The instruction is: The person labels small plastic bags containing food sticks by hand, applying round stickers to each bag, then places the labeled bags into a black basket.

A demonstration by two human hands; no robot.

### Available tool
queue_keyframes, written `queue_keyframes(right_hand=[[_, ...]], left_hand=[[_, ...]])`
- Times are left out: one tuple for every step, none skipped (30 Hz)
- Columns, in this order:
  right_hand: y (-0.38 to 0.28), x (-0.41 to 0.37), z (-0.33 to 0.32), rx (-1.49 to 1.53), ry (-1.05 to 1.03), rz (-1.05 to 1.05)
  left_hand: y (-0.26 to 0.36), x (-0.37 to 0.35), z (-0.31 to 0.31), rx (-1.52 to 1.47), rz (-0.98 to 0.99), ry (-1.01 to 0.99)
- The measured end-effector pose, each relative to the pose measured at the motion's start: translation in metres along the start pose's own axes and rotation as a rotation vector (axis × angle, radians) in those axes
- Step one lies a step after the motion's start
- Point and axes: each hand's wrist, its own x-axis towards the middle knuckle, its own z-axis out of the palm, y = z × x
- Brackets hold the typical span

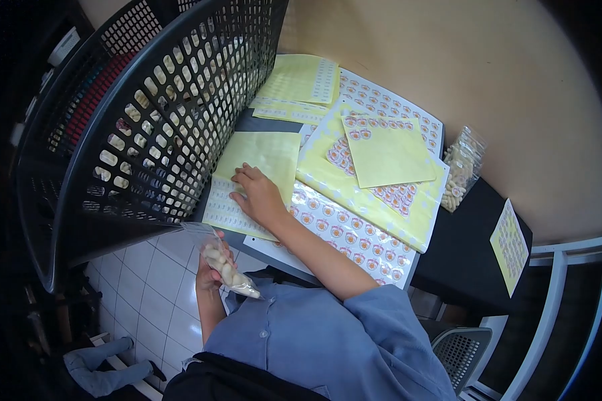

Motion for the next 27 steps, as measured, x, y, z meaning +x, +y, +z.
queue_keyframes(right_hand=[[0.000,0.001,0.000,0.001,-0.001,-0.002],[0.000,0.002,-0.001,0.010,0.002,-0.002],[0.000,0.003,-0.001,0.018,0.007,-0.002],[-0.001,0.004,-0.002,0.018,0.007,-0.002],[-0.003,0.005,-0.002,0.000,0.014,0.000],[-0.004,0.006,-0.001,-0.017,0.021,0.003],[-0.003,0.006,0.001,-0.017,0.021,0.003],[-0.002,0.007,0.002,-0.025,0.022,-0.013],[-0.001,0.007,0.002,-0.033,0.022,-0.028],[0.000,0.007,0.003,-0.032,0.023,-0.029],[-0.003,0.006,0.001,0.005,0.016,0.001],[-0.003,0.006,-0.001,0.043,0.009,0.032],[-0.001,0.007,-0.003,0.041,0.012,0.032],[0.001,0.009,-0.005,0.169,0.057,0.052],[0.003,0.010,-0.007,0.297,0.102,0.071],[0.005,0.010,-0.012,0.295,0.106,0.074],[0.002,0.010,-0.022,0.375,0.173,0.133],[0.002,0.010,-0.029,0.454,0.242,0.192],[0.005,0.008,-0.034,0.700,0.315,0.228],[0.003,0.004,-0.046,0.695,0.325,0.230],[-0.003,-0.002,-0.064,0.851,0.320,0.285],[-0.008,-0.008,-0.081,1.006,0.313,0.337],[-0.013,-0.015,-0.093,0.999,0.325,0.336],[-0.018,-0.024,-0.104,1.125,0.339,0.323],[-0.022,-0.032,-0.113,1.252,0.353,0.307],[-0.025,-0.039,-0.120,1.246,0.367,0.304],[-0.027,-0.046,-0.127,1.179,0.405,0.261]], left_hand=[[0.000,0.000,0.001,0.007,0.005,0.017],[0.002,0.000,0.004,0.015,0.008,0.035],[0.004,0.001,0.009,0.015,0.009,0.035],[0.006,0.001,0.015,0.004,0.000,0.044],[0.008,0.002,0.019,-0.008,-0.009,0.053],[0.008,0.003,0.019,-0.008,-0.009,0.053],[0.007,0.003,0.018,-0.032,-0.006,0.062],[0.007,0.003,0.018,-0.057,-0.003,0.071],[0.007,0.003,0.019,-0.057,-0.002,0.071],[0.007,0.002,0.021,-0.057,-0.013,0.058],[0.007,0.002,0.022,-0.057,-0.024,0.045],[0.008,0.003,0.023,-0.056,-0.025,0.043],[0.008,0.003,0.023,-0.032,-0.029,-0.011],[0.008,0.004,0.024,-0.009,-0.035,-0.065],[0.009,0.005,0.026,-0.009,-0.038,-0.067],[0.010,0.007,0.030,0.035,-0.054,-0.074],[0.012,0.011,0.035,0.078,-0.070,-0.083],[0.016,0.017,0.045,0.079,-0.075,-0.088],[0.019,0.026,0.059,0.146,-0.070,-0.074],[0.021,0.035,0.073,0.214,-0.065,-0.061],[0.020,0.043,0.085,0.254,-0.014,-0.040],[0.019,0.051,0.096,0.254,-0.020,-0.051],[0.018,0.060,0.107,0.373,-0.009,-0.046],[0.016,0.067,0.117,0.493,0.005,-0.042],[0.014,0.075,0.126,0.545,0.027,-0.085],[0.010,0.080,0.134,0.546,0.023,-0.099],[0.007,0.085,0.143,0.602,0.043,-0.118]])
